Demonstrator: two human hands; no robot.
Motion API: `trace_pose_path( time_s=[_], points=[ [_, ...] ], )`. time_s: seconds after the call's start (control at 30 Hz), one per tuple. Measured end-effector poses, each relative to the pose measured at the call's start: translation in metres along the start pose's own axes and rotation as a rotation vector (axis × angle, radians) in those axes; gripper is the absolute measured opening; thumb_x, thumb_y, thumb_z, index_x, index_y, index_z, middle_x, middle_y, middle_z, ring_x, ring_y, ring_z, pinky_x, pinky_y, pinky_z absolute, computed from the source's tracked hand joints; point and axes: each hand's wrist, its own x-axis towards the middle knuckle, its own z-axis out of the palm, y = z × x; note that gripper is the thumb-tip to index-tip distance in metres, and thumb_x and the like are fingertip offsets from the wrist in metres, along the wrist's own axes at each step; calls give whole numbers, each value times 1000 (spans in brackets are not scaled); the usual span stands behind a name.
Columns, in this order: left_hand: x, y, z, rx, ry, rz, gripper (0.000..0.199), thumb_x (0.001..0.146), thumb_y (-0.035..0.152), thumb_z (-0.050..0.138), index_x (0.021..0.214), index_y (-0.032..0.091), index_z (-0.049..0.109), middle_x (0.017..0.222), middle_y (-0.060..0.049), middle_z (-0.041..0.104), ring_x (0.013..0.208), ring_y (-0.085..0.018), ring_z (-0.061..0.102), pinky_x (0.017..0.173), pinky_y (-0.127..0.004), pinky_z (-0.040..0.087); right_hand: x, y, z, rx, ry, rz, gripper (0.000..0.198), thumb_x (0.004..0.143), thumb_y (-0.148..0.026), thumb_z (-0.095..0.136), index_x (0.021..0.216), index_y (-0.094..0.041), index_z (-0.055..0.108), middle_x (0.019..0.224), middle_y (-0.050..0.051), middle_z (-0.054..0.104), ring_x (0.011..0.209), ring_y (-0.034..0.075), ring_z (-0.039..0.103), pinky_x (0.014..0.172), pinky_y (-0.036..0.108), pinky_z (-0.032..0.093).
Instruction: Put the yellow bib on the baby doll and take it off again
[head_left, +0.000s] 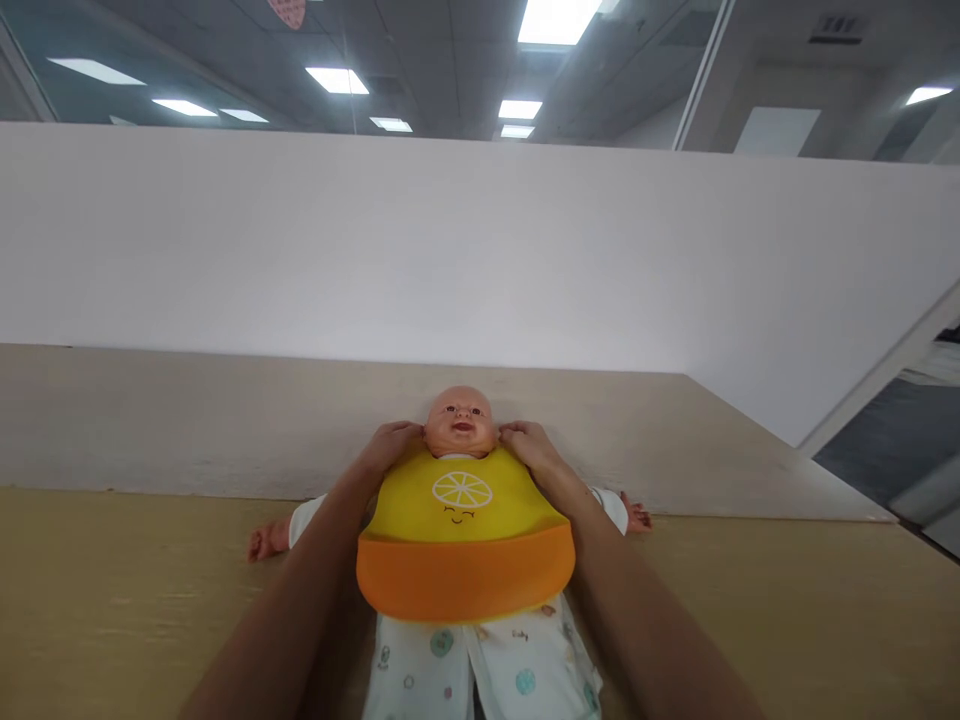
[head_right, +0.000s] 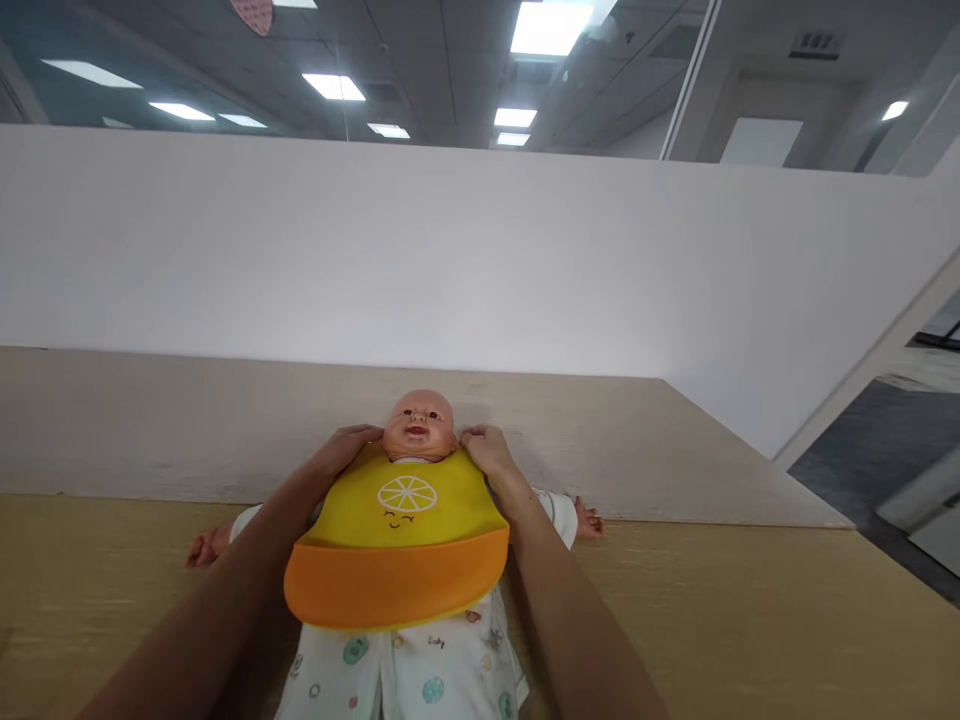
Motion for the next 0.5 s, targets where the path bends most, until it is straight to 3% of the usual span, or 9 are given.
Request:
trace_pose_path(
  time_s=[0.1,0.23,0.5],
  points=[
    [-21,1,-5,-232,-85,-118,30,54,28,69,81,14,68,70,-5,70,63,-18,63,57,-27,48,-28,-7,-5,206,-57,59,14,56,-17,56,70,-16,59,52,-3,56,47,12,51,46,22,38],
    [-35,-2,-11,-327,-73,-134,36,49,20,74,84,12,70,73,-5,71,63,-16,63,58,-25,48,-52,-15,-12,343,-138,97,32,51,-13,62,83,-15,61,63,0,65,57,15,60,55,25,46],
    [-20,2,-10,-346,18,-117,43,40,26,78,78,9,69,72,-7,70,62,-18,62,56,-27,47,-45,-7,-7,344,-27,123,31,54,-9,59,85,-13,62,60,0,65,55,14,60,56,24,46]
  ],
)
